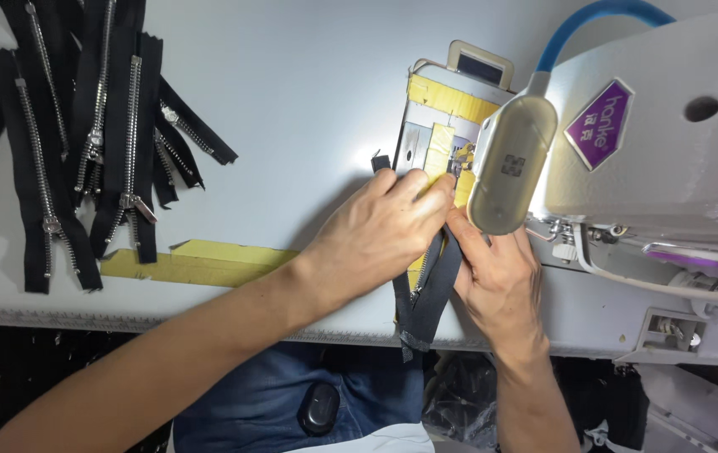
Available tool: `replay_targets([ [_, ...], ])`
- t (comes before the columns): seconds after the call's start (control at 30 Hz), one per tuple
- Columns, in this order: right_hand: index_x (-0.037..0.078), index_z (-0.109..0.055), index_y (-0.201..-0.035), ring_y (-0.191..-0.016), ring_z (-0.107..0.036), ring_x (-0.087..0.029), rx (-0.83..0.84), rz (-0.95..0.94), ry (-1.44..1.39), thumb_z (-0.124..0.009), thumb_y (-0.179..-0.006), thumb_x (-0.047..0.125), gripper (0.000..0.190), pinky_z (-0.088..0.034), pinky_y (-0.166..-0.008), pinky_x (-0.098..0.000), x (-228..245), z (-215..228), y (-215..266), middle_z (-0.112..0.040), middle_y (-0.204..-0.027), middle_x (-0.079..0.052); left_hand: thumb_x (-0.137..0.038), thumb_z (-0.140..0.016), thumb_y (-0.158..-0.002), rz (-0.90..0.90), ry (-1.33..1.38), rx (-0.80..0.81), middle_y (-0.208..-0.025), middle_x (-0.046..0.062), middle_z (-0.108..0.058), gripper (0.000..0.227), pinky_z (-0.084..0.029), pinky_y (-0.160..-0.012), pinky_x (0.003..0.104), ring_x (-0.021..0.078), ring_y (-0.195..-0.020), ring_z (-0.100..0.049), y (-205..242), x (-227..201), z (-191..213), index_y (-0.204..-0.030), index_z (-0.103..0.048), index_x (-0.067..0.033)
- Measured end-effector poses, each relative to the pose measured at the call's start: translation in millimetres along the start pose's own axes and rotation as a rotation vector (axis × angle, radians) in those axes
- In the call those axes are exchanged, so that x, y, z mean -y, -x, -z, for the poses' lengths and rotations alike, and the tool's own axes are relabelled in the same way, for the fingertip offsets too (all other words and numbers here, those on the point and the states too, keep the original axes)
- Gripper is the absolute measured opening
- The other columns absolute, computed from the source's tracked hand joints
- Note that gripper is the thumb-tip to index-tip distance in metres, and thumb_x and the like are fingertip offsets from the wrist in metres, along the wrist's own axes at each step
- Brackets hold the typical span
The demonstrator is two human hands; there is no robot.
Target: The person aligns black zippers with a yellow guide on a sewing machine table and sews them using a specialized machine. They repeatedly feed the zippers through the machine, guide the fabric with their hands, and trim the excess thread after each stitch.
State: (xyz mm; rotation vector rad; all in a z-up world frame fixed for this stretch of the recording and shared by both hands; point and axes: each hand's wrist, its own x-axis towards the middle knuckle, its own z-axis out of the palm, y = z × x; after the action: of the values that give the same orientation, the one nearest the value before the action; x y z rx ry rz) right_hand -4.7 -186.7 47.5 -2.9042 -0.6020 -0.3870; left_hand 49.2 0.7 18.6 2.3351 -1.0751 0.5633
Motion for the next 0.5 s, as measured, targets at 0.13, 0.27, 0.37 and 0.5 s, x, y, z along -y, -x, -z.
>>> replay_targets([
  [0.13, 0.007, -0.076, -0.119, -0.098, -0.066, -0.04, -0.027, 0.011, 0.033, -0.068, -0.097, 0.005, 0.024, -0.056, -0.085, -0.0476, -4.8, 2.7, 2.3, -0.063, -0.101, -0.017, -0.005, -0.064, -0.094, -0.14, -0.048, 0.018, -0.109, 0.012, -0.067, 0.027, -0.045, -0.073, 0.036, 0.026, -0.091, -0.056, -8.0, 7.8, 7.6, -0.119, -0.074, -0.0043],
  [0.27, 0.012, -0.076, -0.113, -0.097, -0.067, -0.037, -0.026, 0.013, 0.076, -0.063, -0.095, 0.005, 0.023, -0.055, -0.085, -0.0456, -15.5, 3.3, 8.7, -0.064, -0.099, -0.013, -0.002, -0.063, -0.092, -0.183, -0.002, 0.053, -0.121, 0.013, -0.068, 0.03, -0.046, -0.072, 0.036, 0.0274, -0.093, -0.057, -14.3, 11.4, -1.1, -0.121, -0.073, -0.0033],
  [0.37, 0.013, -0.075, -0.11, -0.092, -0.067, -0.035, -0.006, 0.009, 0.04, -0.062, -0.094, 0.008, 0.021, -0.055, -0.083, -0.0446, -22.1, 4.5, 7.0, -0.063, -0.097, -0.011, -0.003, -0.058, -0.096, -0.207, -0.001, 0.063, -0.12, 0.013, -0.067, 0.026, -0.044, -0.07, 0.038, 0.0279, -0.09, -0.055, -15.9, 14.9, -9.2, -0.116, -0.073, -0.0027],
  [0.5, 0.013, -0.075, -0.111, -0.085, -0.064, -0.032, 0.068, 0.01, 0.028, -0.06, -0.088, 0.003, 0.03, -0.055, -0.074, -0.0423, -27.9, 2.3, 11.7, -0.058, -0.092, -0.008, -0.005, -0.058, -0.098, -0.205, 0.011, 0.08, -0.121, 0.013, -0.067, 0.022, -0.043, -0.071, 0.037, 0.027, -0.092, -0.056, -9.8, 15.6, -19.0, -0.113, -0.074, -0.0032],
])
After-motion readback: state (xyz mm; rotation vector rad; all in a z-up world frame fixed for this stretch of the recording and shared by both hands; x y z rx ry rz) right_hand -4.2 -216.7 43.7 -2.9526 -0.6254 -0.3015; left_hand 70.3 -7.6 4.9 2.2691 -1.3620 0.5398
